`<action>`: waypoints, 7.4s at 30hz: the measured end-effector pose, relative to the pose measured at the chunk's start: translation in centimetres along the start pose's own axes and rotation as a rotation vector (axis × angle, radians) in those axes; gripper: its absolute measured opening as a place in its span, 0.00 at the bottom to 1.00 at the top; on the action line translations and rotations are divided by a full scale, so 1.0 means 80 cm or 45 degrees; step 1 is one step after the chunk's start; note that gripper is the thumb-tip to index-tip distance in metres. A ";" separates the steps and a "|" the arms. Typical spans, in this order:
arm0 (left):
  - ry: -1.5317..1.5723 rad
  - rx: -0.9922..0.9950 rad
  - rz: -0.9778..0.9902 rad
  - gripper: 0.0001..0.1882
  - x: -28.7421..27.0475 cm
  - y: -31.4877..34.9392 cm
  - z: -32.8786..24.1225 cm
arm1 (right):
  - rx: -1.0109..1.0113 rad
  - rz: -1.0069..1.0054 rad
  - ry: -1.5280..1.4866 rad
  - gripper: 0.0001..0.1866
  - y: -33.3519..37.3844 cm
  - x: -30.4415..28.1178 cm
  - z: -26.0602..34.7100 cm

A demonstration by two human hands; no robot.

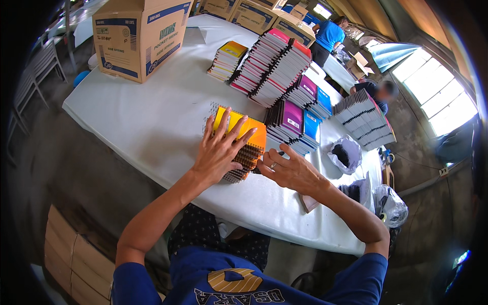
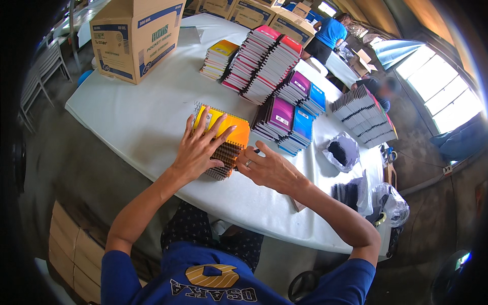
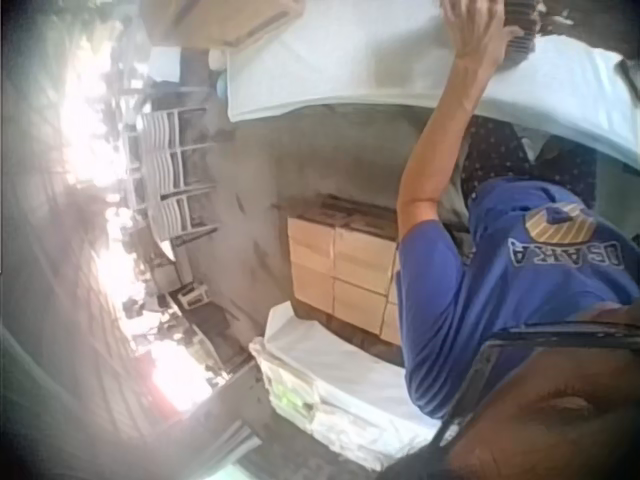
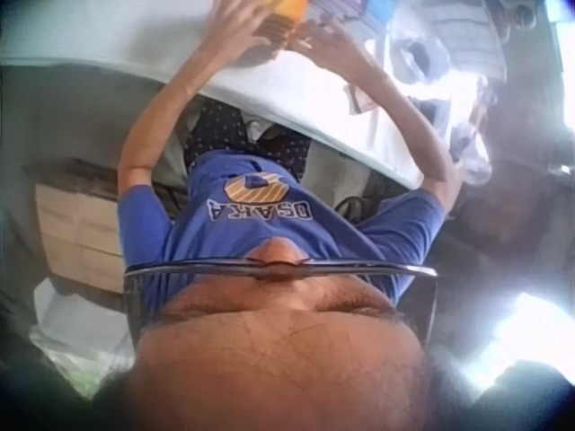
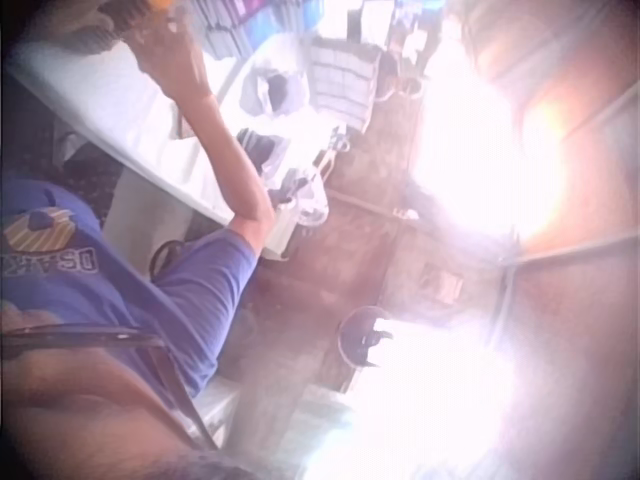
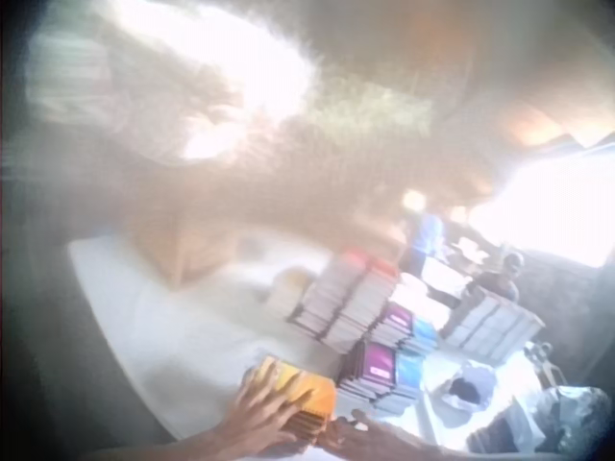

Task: The person organizes and stacks small spiral notebooks by hand, uses pliers to trim the wire coils, and then places the notebooks into a cardboard box.

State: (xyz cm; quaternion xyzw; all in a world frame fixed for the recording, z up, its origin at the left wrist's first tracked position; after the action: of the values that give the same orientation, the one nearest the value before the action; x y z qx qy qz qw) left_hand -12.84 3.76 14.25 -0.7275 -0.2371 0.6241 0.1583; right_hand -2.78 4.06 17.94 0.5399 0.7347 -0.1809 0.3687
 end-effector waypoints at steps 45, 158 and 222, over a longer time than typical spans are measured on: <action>-0.032 -0.003 -0.033 0.60 0.004 0.022 -0.011 | 0.227 0.786 -0.282 0.09 0.000 0.072 0.054; 0.064 0.024 0.028 0.18 0.041 -0.068 0.014 | -0.136 0.164 -0.261 0.16 -0.042 0.054 0.081; 1.326 -1.087 -0.457 0.36 0.072 0.180 0.080 | 1.053 -0.405 -3.617 0.36 -0.077 0.359 -0.035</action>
State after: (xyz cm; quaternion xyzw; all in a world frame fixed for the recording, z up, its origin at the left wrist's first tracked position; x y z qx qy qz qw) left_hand -16.42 -5.60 0.81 -0.8803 -0.4713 0.0103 0.0524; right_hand -13.67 22.70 -2.17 -0.1035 -0.2824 -0.7713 0.5608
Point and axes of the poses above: each hand's wrist, its own y-axis away from the middle knuckle, its own x-axis out of the palm, z = x × y, the point moved 10 cm from there along -y, towards the middle knuckle, and after that the axes turned 1 degree about z, right-handed, at the moved point
